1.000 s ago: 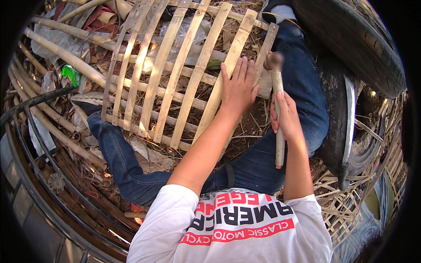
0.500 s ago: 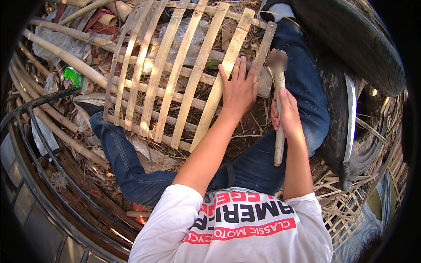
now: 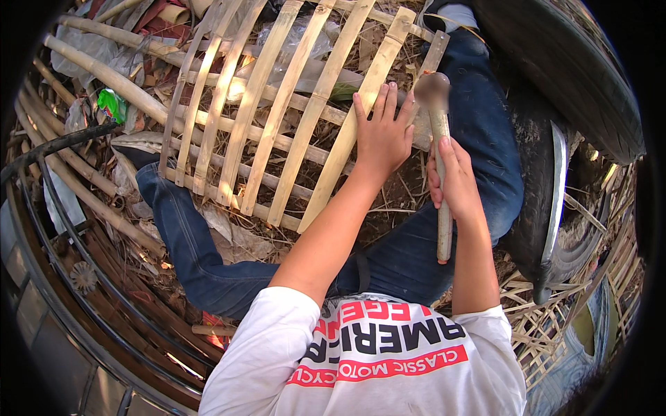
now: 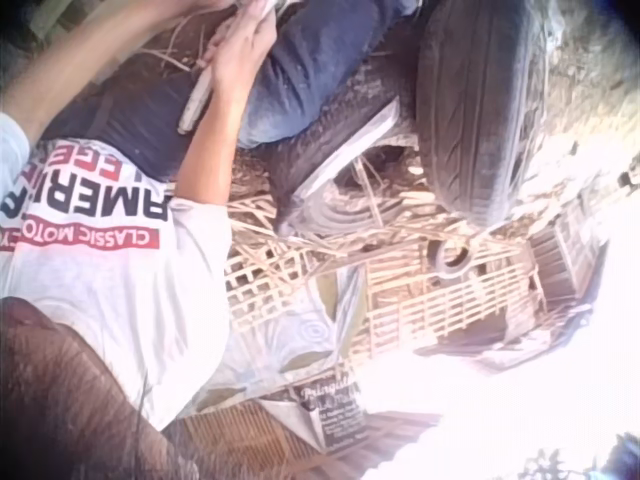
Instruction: The person builds a bamboo structure by placing thin wooden strips onto a frame and driving nails into them using a hammer.
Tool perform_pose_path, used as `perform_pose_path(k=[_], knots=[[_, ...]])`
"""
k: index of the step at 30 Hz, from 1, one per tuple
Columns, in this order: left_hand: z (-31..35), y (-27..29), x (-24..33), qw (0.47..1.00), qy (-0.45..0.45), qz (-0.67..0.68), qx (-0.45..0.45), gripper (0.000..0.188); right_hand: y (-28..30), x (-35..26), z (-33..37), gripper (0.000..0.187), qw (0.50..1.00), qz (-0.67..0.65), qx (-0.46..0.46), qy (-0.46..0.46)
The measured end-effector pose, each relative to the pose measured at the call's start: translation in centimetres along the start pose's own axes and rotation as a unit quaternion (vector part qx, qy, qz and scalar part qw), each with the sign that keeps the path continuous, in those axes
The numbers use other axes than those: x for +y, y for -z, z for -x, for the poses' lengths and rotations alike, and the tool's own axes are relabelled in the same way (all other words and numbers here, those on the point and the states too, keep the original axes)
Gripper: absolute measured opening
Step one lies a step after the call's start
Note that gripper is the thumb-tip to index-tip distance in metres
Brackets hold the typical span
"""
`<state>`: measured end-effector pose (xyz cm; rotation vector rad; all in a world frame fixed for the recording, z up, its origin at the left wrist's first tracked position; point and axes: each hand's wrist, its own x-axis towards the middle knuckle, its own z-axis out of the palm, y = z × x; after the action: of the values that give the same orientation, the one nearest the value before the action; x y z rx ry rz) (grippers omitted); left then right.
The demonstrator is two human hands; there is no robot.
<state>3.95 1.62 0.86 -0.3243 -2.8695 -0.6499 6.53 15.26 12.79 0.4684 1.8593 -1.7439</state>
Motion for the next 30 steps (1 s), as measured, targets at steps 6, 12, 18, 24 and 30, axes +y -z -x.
perform_pose_path(k=[6,12,18,24,30], knots=[[0.2,0.1,-0.2,1.000,0.007,0.017,0.019,0.052,-0.6,-1.9,0.6,0.042,0.999,0.036,0.018,-0.035],[0.1,-0.2,-0.5,1.000,0.011,-0.001,0.012,0.051,-0.3,-0.9,-0.6,0.041,0.998,0.050,0.007,-0.049],[0.0,-0.4,0.1,0.999,0.003,0.024,0.034,0.051,0.2,-2.1,0.7,0.043,0.999,0.030,0.008,-0.039],[0.2,-0.5,-0.6,0.999,0.009,0.001,0.034,0.048,-0.6,-3.0,1.5,0.042,0.999,0.037,-0.008,-0.021],[-0.1,-0.5,-0.5,0.999,0.013,-0.008,0.032,0.048,0.0,-1.6,0.2,0.041,0.993,0.097,-0.016,-0.072]])
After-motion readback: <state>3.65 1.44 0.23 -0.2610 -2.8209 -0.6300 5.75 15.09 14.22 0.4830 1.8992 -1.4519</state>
